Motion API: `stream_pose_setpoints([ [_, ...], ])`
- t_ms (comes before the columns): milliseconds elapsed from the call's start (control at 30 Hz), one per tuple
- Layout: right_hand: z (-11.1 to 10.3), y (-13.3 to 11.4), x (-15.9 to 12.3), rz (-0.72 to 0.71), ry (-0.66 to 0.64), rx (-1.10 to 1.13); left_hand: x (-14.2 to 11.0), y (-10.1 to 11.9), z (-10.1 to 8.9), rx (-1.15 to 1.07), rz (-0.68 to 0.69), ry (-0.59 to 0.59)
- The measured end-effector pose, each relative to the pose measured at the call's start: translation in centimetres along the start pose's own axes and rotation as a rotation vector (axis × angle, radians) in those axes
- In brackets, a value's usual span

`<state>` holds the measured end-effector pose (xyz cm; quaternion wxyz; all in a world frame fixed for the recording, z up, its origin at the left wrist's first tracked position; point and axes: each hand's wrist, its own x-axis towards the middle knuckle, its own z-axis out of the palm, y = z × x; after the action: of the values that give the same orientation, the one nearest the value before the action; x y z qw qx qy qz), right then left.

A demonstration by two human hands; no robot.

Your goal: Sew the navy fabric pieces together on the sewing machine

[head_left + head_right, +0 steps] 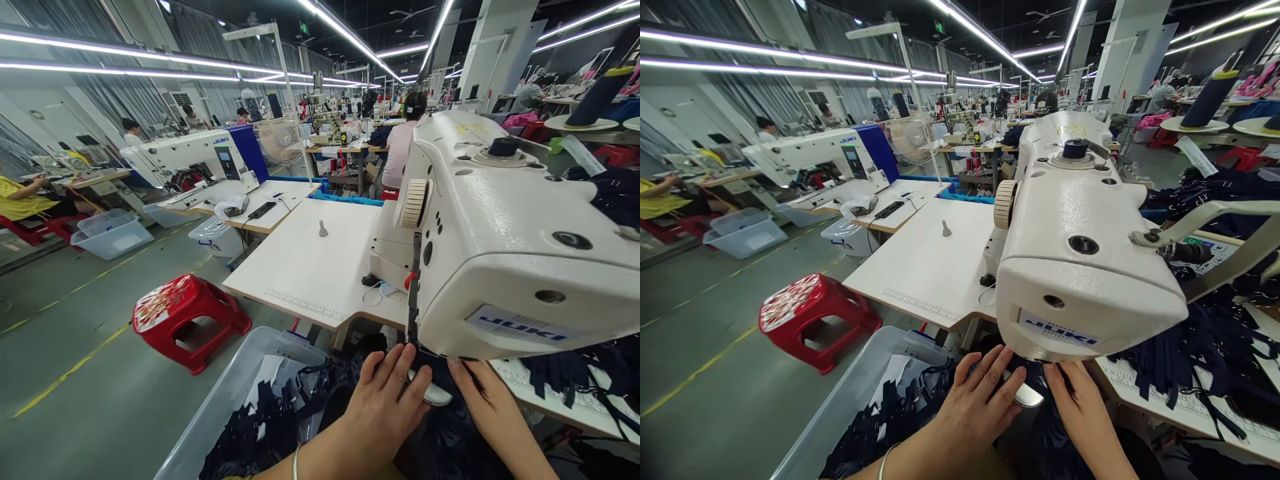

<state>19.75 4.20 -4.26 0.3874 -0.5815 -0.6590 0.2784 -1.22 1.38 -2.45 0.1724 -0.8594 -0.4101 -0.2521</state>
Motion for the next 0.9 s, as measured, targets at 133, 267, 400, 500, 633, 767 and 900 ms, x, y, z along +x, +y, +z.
stream_pose_setpoints([
  [133,0.4,-0.6,-1.0,0.137,0.034,0.131,0.2,0.3,0.1,0.013,0.009,0.020],
  [267,0.9,0.1,-2.1,0.231,0.089,0.141,0.3,0.7,0.1,0.039,0.006,0.029],
  [400,1.2,3.5,-2.6,0.052,-0.065,-0.008,0.3,0.9,0.5,0.069,0.010,0.059],
  [500,0.6,6.5,-2.8,-0.096,-0.097,-0.174,0.4,1.0,0.7,0.059,0.002,0.080],
  [633,-2.2,6.9,-3.4,-0.043,-0.230,-0.124,0.4,0.1,0.2,-0.107,-0.049,0.186],
  [767,-5.4,2.6,-3.8,0.120,-0.370,0.028,-0.6,-3.4,-0.8,-0.150,-0.175,0.351],
  [900,-5.2,-2.2,-2.8,0.015,-0.268,-0.004,-1.5,-7.6,-1.4,-0.024,-0.286,0.403],
])
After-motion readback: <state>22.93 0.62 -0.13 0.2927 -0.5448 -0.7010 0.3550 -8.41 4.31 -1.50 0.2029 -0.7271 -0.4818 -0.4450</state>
